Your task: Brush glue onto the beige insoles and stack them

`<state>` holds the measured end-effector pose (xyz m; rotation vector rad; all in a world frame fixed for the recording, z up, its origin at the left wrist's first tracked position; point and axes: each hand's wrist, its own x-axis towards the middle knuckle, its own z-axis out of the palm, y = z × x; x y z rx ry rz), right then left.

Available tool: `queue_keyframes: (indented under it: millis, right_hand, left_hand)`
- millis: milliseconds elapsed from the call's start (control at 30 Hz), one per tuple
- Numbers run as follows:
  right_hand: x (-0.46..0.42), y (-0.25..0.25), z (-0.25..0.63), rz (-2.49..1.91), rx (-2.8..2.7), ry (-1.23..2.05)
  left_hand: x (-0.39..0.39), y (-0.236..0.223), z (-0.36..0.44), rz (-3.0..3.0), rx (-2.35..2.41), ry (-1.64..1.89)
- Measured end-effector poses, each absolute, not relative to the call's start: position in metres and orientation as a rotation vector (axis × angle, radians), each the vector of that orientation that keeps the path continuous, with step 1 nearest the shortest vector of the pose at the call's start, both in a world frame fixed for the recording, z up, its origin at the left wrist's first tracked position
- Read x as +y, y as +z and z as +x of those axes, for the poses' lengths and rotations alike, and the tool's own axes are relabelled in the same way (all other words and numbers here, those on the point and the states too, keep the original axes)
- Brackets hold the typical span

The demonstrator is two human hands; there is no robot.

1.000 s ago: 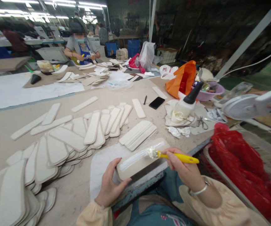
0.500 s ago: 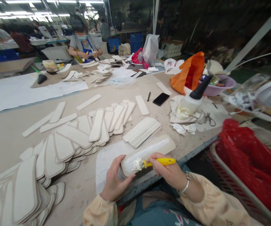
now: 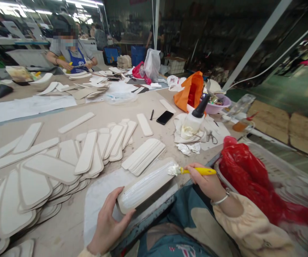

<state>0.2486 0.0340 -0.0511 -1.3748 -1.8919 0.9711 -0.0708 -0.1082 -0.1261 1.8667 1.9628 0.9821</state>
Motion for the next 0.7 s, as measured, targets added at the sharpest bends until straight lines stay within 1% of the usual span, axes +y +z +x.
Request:
queue_keyframes:
  millis: [100, 200, 300, 367, 467, 567, 633, 700]
  right_hand:
    - [0.036, -0.044, 0.254, -1.277, -2.012, 0.631]
    - [0.032, -0.043, 0.249, -1.073, -2.101, 0.298]
    - [0.025, -0.047, 0.233, -0.919, -2.247, 0.130]
    - [0.018, -0.052, 0.219, -0.921, -2.363, 0.063]
    - [0.007, -0.059, 0.199, -0.962, -2.498, 0.024]
    - [-0.008, -0.059, 0.182, -0.856, -2.566, 0.079]
    - [-0.017, -0.056, 0.174, -0.721, -2.528, 0.219]
    - [-0.022, -0.053, 0.169, -0.613, -2.405, 0.448]
  left_hand:
    - [-0.109, -0.129, -0.071, 1.867, 1.977, 0.978]
    - [-0.110, -0.130, -0.071, 1.849, 1.995, 0.970]
    - [-0.109, -0.131, -0.071, 1.861, 2.014, 0.960]
    - [-0.109, -0.130, -0.071, 1.878, 2.024, 0.946]
    - [-0.108, -0.128, -0.071, 1.896, 2.033, 0.941]
    - [-0.107, -0.126, -0.070, 1.905, 2.030, 0.943]
    - [-0.107, -0.127, -0.070, 1.899, 2.024, 0.951]
    - [-0.107, -0.128, -0.071, 1.887, 2.019, 0.964]
